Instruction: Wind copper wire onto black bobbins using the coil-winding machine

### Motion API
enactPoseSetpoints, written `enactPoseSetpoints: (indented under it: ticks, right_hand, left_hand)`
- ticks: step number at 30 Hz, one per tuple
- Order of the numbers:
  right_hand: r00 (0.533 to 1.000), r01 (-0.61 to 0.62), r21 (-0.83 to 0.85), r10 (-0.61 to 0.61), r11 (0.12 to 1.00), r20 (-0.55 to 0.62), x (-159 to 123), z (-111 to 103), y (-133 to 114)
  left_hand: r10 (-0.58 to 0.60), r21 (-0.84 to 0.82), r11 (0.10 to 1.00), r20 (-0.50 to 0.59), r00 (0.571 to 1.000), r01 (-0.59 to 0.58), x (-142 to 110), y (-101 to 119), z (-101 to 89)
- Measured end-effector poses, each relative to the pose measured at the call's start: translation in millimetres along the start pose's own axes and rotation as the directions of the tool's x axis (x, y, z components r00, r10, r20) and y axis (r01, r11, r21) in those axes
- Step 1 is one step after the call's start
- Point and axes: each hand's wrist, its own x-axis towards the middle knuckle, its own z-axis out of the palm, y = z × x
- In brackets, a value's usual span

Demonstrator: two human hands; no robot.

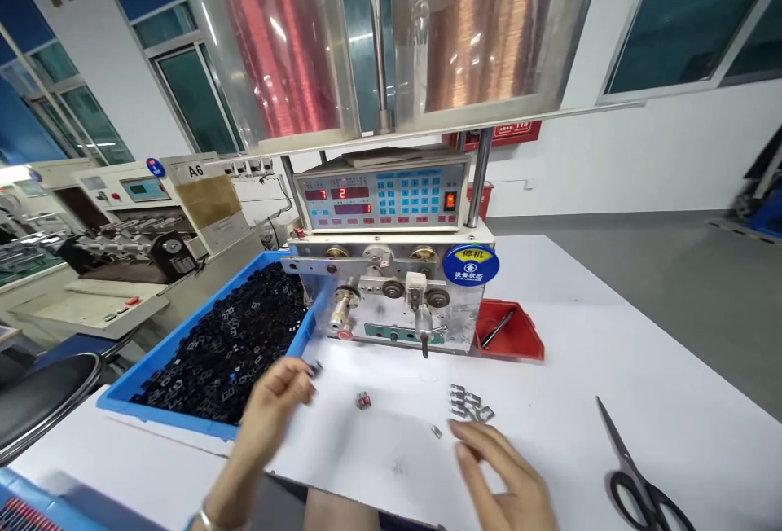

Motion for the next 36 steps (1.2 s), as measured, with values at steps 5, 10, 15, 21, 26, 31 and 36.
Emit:
enactPoseSetpoints:
  ticks: [5,10,15,21,26,31,36]
  right_hand:
    - [0.969,0.137,0.284,-0.187,0.949,0.159,18.6,39.2,-51.6]
    - [0.98,0.2,0.249,-0.194,0.948,-0.049,11.1,39.5,-50.9]
    - [0.945,0.272,0.173,-0.228,0.947,-0.235,3.8,41.0,-46.4]
    - [0.916,0.337,0.173,-0.279,0.926,-0.288,6.6,43.5,-47.7]
    - [0.909,0.375,0.15,-0.33,0.915,-0.254,6.3,40.6,-43.1]
    - [0.906,0.424,0.14,-0.416,0.895,-0.081,19.6,30.5,-24.3]
    - [0.974,0.022,0.209,0.026,0.978,-0.226,67.0,32.6,6.3]
  left_hand:
    - [-0.108,-0.408,0.874,0.367,0.924,0.264,-65.9,3.7,84.5]
    - [-0.105,-0.416,0.879,0.307,0.946,0.233,-71.6,6.5,95.9]
    - [-0.162,-0.424,0.874,0.21,0.964,0.24,-71.3,3.1,103.3]
    - [-0.161,-0.442,0.869,0.173,0.972,0.223,-75.1,15.0,112.2]
    - [-0.113,-0.473,0.859,0.197,0.974,0.195,-77.6,15.9,109.8]
    - [-0.07,-0.379,0.908,0.285,0.956,0.18,-58.2,9.9,102.1]
    - [0.002,-0.329,0.942,0.21,0.978,0.069,-24.4,17.7,117.7]
